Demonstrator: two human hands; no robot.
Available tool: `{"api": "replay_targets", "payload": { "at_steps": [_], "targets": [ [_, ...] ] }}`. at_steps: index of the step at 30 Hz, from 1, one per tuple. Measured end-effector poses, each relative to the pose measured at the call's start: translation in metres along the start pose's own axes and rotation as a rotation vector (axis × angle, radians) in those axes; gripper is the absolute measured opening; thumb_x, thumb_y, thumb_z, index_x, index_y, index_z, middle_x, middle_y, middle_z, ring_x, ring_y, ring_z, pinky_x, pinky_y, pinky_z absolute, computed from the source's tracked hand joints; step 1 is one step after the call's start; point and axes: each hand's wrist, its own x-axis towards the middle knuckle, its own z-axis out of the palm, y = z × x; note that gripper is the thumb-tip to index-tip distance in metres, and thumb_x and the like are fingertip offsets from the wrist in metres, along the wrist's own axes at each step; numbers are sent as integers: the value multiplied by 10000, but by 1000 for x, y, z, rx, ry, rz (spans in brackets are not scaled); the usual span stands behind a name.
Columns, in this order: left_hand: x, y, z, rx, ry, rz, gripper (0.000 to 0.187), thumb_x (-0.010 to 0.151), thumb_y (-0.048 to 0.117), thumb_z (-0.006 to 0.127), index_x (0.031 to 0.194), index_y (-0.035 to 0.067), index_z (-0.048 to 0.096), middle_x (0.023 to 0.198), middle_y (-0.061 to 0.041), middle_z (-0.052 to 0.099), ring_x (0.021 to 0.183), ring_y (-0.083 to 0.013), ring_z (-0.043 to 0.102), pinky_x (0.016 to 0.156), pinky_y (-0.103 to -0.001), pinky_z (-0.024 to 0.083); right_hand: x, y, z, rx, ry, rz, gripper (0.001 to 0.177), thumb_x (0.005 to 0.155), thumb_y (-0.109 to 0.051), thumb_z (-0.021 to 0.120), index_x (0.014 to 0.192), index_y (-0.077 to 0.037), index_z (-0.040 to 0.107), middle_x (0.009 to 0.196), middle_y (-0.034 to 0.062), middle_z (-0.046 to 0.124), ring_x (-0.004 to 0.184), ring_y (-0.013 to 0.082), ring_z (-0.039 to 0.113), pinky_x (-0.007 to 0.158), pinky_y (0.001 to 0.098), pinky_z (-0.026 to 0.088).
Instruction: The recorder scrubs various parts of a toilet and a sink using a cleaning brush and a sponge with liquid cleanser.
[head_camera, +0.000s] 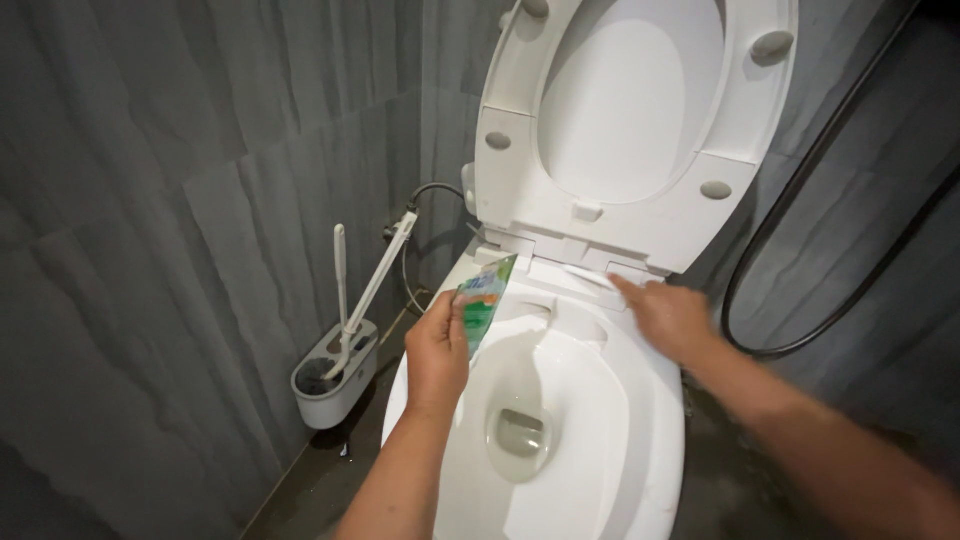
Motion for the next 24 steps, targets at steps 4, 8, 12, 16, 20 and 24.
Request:
{"api": "replay_targets", "payload": {
  "at_steps": [4,8,12,16,20,24],
  "targets": [
    [-2,1,1,-38,-26,-60,224,1047,201,560,1123,28,681,836,-151,709,704,-216,643,677,-313,526,28,-50,8,117,-83,58,520,962,-280,510,1472,-377,526,891,134,722,815,337,701,732,487,563],
    [-5,-4,3,11,22,-6,217,1036,185,569,1131,26,682,825,-153,688,682,-189,627,660,-301,515,17,-62,19,228,-150,114,429,1011,-291,472,1433,-273,548,965,161,728,895,389,690,765,532,539],
    [-1,3,-4,-24,133,23,217,1052,164,542,1130,13,676,804,-170,661,675,-191,580,650,-314,504,15,-63,25,469,-159,111,355,1077,-362,423,1296,-157,612,1026,229,726,993,460,666,859,550,527],
    [-1,23,-10,6,141,-159,277,1081,201,519,1121,74,762,704,-204,611,625,-231,503,614,-346,455,34,-94,32,446,-207,309,388,1121,-352,368,1298,-68,565,967,264,740,918,470,707,825,570,542],
    [2,0,-8,-19,241,7,244,1071,208,520,1106,22,674,799,-163,669,686,-172,604,665,-321,510,48,-132,18,341,-259,200,371,1090,-336,365,1341,-133,548,937,227,730,853,444,700,748,573,538],
    [3,10,-9,-68,157,-147,265,1061,225,511,1104,40,696,781,-162,691,680,-192,601,670,-329,523,71,-85,36,-25,49,16,395,1013,-260,439,1369,-178,589,866,166,718,698,361,712,566,518,555]
  ]
}}
